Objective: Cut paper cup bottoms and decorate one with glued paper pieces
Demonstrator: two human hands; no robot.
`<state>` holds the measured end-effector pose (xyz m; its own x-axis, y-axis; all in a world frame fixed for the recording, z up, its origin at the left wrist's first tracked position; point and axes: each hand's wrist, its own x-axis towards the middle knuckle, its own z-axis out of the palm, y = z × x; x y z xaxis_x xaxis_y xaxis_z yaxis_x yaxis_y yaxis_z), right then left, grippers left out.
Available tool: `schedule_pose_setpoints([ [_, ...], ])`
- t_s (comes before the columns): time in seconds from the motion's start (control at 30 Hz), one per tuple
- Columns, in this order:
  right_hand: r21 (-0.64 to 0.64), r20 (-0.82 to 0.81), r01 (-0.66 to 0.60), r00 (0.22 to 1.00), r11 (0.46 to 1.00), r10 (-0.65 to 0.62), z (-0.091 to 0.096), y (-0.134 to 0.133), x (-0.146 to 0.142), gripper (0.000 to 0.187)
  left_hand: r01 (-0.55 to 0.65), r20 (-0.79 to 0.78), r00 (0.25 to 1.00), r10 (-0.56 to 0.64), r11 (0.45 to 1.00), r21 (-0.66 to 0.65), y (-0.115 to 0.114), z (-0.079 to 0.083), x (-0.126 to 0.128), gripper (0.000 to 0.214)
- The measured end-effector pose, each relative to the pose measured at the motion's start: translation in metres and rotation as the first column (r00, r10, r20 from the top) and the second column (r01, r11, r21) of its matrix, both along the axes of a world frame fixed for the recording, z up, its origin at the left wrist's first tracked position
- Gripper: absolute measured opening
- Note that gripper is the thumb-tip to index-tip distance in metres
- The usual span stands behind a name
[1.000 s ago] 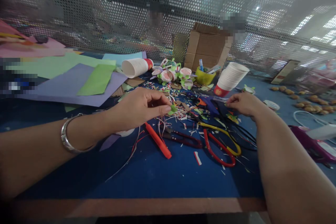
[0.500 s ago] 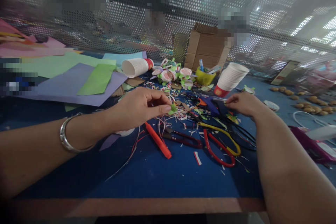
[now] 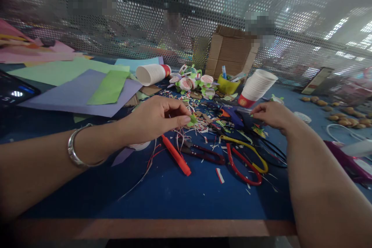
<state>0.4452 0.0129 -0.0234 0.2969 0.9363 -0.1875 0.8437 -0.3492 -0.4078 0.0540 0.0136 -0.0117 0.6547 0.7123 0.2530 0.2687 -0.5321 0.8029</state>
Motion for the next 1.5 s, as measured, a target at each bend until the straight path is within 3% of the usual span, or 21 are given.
schedule_pose_setpoints([
  [0.1, 0.141, -0.086, -0.062, 0.993, 0.988, 0.075, 0.011, -0.008, -0.016, 0.012, 0.024, -0.010, 1.000, -0.025, 0.999, -0.041, 0.001, -0.001, 0.001, 0.014],
  [0.23, 0.255, -0.193, -0.149, 0.960, 0.955, 0.202, 0.026, -0.019, -0.053, 0.022, 0.049, -0.058, 0.997, -0.053, 0.996, -0.071, 0.001, -0.002, 0.004, 0.011],
  [0.47, 0.308, -0.300, -0.316, 0.863, 0.897, 0.407, 0.039, -0.038, -0.120, 0.029, 0.095, -0.331, 0.942, -0.060, 0.991, 0.091, -0.004, 0.000, 0.006, 0.023],
  [0.57, 0.323, -0.321, -0.398, 0.808, 0.859, 0.495, 0.040, -0.043, -0.138, 0.023, -0.002, -0.277, 0.960, 0.050, 0.985, 0.171, -0.005, 0.001, 0.006, 0.025],
  [0.63, 0.346, -0.383, -0.409, 0.760, 0.844, 0.525, 0.039, -0.045, -0.148, 0.017, -0.043, -0.171, 0.984, 0.057, 0.996, 0.083, -0.004, 0.000, 0.008, 0.026],
  [0.7, 0.384, -0.412, -0.414, 0.723, 0.826, 0.554, 0.036, -0.047, -0.155, 0.013, -0.007, -0.044, 0.999, 0.001, 0.991, -0.136, -0.004, -0.001, 0.011, 0.029],
  [0.73, 0.404, -0.414, -0.418, 0.709, 0.813, 0.571, 0.035, -0.048, -0.157, 0.012, 0.029, 0.021, 0.999, -0.024, 0.961, -0.274, -0.005, -0.001, 0.012, 0.028],
  [0.8, 0.443, -0.405, -0.429, 0.688, 0.788, 0.602, 0.033, -0.049, -0.161, 0.013, 0.091, 0.141, 0.990, -0.020, 0.850, -0.519, -0.007, 0.000, 0.016, 0.020],
  [0.9, 0.463, -0.389, -0.449, 0.672, 0.764, 0.630, 0.029, -0.050, -0.162, 0.015, 0.128, 0.240, 0.969, 0.063, 0.700, -0.703, -0.010, 0.004, 0.020, 0.009],
  [1.03, 0.478, -0.341, -0.471, 0.678, 0.741, 0.651, 0.027, -0.050, -0.162, 0.014, 0.176, 0.311, 0.942, 0.125, 0.604, -0.777, -0.009, 0.006, 0.020, 0.012],
  [1.17, 0.507, -0.315, -0.470, 0.679, 0.723, 0.663, 0.027, -0.050, -0.164, 0.015, 0.197, 0.316, 0.941, 0.121, 0.563, -0.803, -0.007, 0.007, 0.017, 0.019],
  [1.27, 0.508, -0.320, -0.481, 0.664, 0.714, 0.675, 0.026, -0.050, -0.164, 0.014, 0.194, 0.309, 0.945, 0.111, 0.569, -0.799, -0.007, 0.006, 0.016, 0.017],
  [1.5, 0.514, -0.183, -0.543, 0.687, 0.664, 0.704, 0.023, -0.051, -0.161, 0.008, 0.109, 0.251, 0.960, 0.125, 0.657, -0.746, -0.008, 0.004, 0.017, 0.016],
])
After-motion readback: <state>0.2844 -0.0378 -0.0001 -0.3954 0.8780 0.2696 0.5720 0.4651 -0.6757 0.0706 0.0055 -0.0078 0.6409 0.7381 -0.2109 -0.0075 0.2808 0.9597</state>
